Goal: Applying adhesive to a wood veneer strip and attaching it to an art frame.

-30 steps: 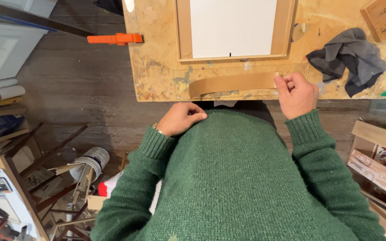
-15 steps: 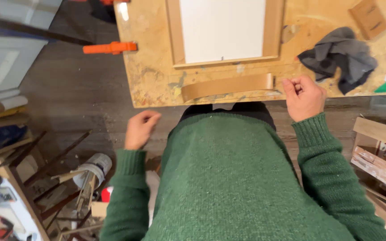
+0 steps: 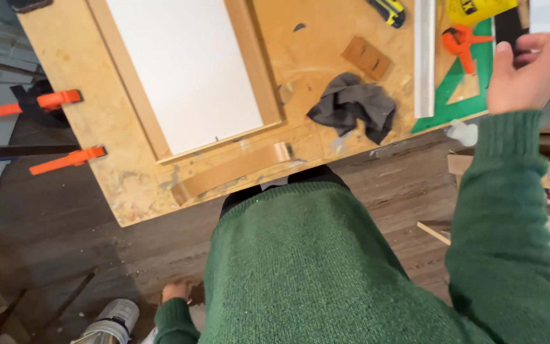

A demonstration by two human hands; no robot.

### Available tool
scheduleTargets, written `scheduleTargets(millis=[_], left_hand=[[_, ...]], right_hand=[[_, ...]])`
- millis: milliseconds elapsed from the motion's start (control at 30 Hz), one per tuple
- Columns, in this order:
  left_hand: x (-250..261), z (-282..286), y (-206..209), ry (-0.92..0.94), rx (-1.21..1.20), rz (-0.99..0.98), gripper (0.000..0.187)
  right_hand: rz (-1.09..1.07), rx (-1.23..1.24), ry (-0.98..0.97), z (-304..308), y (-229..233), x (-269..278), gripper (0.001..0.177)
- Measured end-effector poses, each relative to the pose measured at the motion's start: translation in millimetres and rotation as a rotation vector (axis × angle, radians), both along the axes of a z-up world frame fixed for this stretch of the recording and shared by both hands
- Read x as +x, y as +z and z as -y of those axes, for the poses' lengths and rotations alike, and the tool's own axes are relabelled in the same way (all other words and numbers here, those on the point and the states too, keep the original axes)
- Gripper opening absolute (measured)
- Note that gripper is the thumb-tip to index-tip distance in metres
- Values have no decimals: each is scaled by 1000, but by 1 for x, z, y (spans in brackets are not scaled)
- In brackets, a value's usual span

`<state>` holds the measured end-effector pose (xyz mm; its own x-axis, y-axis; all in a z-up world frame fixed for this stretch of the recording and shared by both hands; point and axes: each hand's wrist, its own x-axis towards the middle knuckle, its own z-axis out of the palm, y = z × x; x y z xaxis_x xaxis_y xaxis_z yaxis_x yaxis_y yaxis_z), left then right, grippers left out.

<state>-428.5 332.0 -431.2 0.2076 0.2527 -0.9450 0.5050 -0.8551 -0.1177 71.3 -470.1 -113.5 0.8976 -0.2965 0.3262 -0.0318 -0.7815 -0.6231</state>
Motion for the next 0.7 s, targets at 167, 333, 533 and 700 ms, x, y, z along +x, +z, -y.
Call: scheduleTargets(millis=[167,333,533,700], left_hand=[[80,100,30,1178,-76,149,35],[119,148,41,1044,-140,343,36],[121,181,42,1022,-97,377,35],[121,210,50,1065,-45,260,35]], right_hand=[[-45,-198,-20,74,-26,45,41],[-16,-203,8,113,-62,66,26],[74,-117,-35,151,-22,77,17],[111,-197,82,182,2,81,23]])
